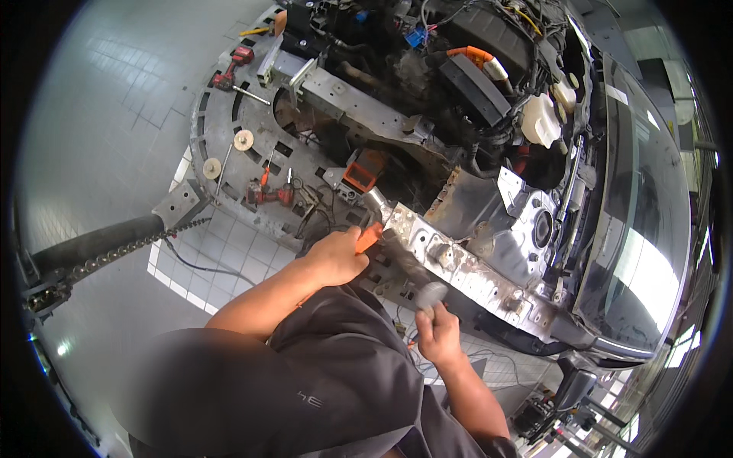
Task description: The person uses a hammer and a metal punch to repeatedly strike and remove fasteners from the front frame rail of a car. The person holds the punch against the frame and strikes it with the hammer to loosen and dislodge the fasteners.
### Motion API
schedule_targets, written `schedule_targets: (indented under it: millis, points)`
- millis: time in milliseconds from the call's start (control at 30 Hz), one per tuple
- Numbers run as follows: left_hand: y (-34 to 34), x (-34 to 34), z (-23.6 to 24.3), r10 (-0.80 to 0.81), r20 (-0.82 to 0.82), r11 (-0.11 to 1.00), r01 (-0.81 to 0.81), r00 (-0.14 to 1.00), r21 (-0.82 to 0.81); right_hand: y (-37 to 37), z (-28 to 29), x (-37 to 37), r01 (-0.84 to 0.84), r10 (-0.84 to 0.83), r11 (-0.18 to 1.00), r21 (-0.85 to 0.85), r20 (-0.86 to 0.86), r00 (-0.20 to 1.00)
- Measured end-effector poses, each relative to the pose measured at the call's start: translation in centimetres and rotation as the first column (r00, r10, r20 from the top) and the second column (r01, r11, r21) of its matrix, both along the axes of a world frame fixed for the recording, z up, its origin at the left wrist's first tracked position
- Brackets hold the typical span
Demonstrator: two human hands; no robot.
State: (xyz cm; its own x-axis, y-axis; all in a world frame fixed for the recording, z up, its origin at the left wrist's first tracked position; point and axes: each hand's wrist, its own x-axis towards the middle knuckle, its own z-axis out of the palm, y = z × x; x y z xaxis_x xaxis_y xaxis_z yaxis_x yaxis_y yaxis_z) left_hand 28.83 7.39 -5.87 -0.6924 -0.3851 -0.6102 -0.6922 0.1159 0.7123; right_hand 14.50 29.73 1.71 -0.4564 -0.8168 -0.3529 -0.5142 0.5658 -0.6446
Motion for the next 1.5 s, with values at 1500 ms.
schedule_targets:
  millis: [1500]
  points:
    - [1.6, -0.2, -4.6, 0.081, -0.212, 0.991, -0.102, 0.974, -0.087, -6.4, 7.0, -5.5, 0.258, -0.318, 0.928, 0.267, 0.211, 0.924]
